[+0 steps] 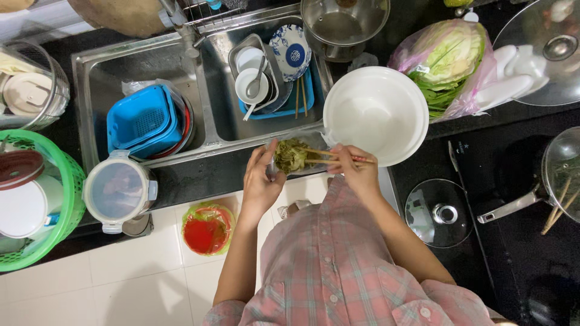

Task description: The person opens a plastic container containing fish pieces, washes their hands at a sink, retrieves a bowl and a lid, and then uses chopsticks to transfer pickled vegetables and the fish pieces into the bowl.

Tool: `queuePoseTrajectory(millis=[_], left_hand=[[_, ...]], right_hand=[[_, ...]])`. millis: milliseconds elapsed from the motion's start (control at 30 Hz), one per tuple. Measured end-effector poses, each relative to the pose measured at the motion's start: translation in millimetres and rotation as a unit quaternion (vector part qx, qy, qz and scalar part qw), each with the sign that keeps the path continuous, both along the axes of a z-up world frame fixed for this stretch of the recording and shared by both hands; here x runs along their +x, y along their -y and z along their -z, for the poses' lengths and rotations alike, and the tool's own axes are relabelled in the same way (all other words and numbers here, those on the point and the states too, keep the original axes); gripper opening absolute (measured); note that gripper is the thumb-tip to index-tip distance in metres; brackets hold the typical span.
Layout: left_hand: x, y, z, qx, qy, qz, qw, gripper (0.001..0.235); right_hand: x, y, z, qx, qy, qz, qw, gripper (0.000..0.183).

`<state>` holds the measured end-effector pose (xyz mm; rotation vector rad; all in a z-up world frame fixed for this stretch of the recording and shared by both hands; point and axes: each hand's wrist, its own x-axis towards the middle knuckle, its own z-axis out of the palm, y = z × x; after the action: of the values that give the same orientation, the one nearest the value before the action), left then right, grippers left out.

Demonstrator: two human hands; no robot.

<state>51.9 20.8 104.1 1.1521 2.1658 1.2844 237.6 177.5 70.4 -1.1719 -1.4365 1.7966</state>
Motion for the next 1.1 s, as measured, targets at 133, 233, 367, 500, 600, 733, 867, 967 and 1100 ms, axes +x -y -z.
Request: queuePoseTrajectory(millis=[133,233,367,500,600,733,867,967,1100], left_hand=[[-1,-5,-3,-0.02,0.036,-0.012,0.999,0.072],[0,-6,-2,-0.022,0.016,-0.005,1.0,0.073],[8,-13,-1,-0.042,0.055,0.003,0.998,0.073],[12,-14,-6,0.036,0.016,0.056,0.998,0.076],[8,-10,-15,0.004,0.06,0.04,0.997,0.073],[-1,-3,-22,-0.005,0.092,0.01,0.996,0.072],[-3,1,-16,0.018,0.121,0.032,0.992,0.072],[-5,5,-10,0.047,0.103,0.042,0.993,0.07],[-11,9,-7,0.013,0.121,0.027,0.992,0.071]], right_hand=[[0,6,-29,0.056,-0.015,-0.079,0.995,0.021],[-6,10,-39,0.026,-0.001,-0.084,0.996,0.021],[-26,17,-13,0.063,-0.001,-0.103,0.993,0.026],[-33,22,24,0.062,-0.013,-0.084,0.994,0.027],[-29,18,41,0.012,-0.009,-0.03,0.999,0.036],[-21,15,48,-0.029,-0.052,0.04,0.997,0.043],[-23,17,50,-0.031,-0.061,0.048,0.997,0.044],[-17,17,44,-0.042,-0.082,0.074,0.993,0.044],[-11,11,40,-0.046,-0.113,0.09,0.988,0.043]])
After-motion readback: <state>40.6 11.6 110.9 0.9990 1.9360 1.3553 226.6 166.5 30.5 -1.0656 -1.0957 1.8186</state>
